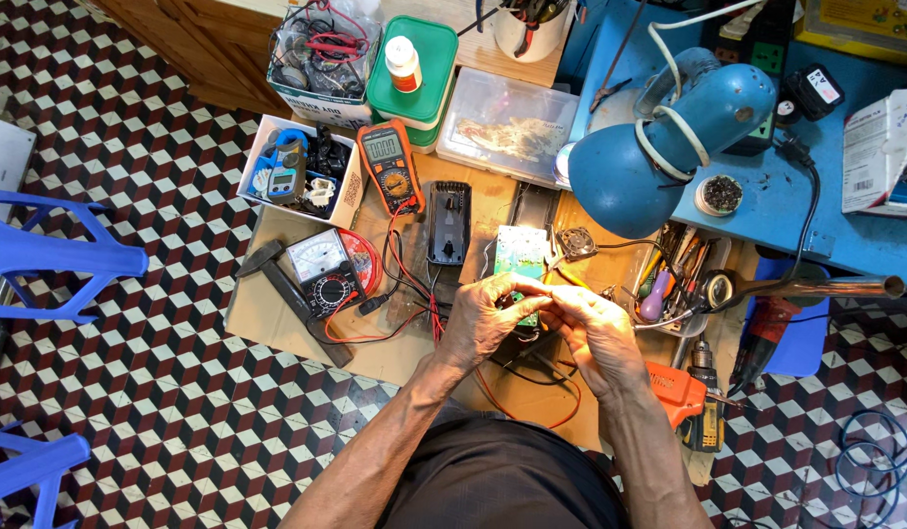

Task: The person works on a green circuit board at a cluttered workbench. They connect and disconnect multimeter probes to test points, use a heat gun on the board, and handle wires and components with pliers. The person repeatedly inspects the board and adjusts connections throughout the clip.

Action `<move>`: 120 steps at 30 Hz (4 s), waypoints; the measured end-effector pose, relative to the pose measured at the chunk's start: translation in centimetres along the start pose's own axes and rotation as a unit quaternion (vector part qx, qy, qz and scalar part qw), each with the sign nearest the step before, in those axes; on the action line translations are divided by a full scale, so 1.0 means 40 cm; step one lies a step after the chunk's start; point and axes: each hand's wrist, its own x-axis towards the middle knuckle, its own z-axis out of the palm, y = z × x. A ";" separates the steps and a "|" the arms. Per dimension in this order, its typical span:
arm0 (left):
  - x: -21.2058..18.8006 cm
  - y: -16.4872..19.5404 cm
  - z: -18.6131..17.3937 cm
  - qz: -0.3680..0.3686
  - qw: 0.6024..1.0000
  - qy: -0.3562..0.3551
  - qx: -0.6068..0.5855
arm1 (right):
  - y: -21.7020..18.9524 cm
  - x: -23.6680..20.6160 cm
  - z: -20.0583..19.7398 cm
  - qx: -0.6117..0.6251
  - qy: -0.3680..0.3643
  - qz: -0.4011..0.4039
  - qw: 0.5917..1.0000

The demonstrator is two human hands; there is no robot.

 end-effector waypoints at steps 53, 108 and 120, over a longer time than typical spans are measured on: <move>-0.031 -0.007 -0.035 0.001 0.998 0.013 0.054 | 0.053 0.002 0.045 0.073 0.024 0.034 0.997; -0.235 -0.201 -0.256 -0.035 0.933 0.304 0.189 | 0.089 0.071 0.180 -0.546 0.141 -0.368 0.739; -0.320 -0.341 -0.273 -0.257 0.928 0.211 -0.169 | 0.201 -0.007 0.340 -0.516 0.086 -0.258 0.812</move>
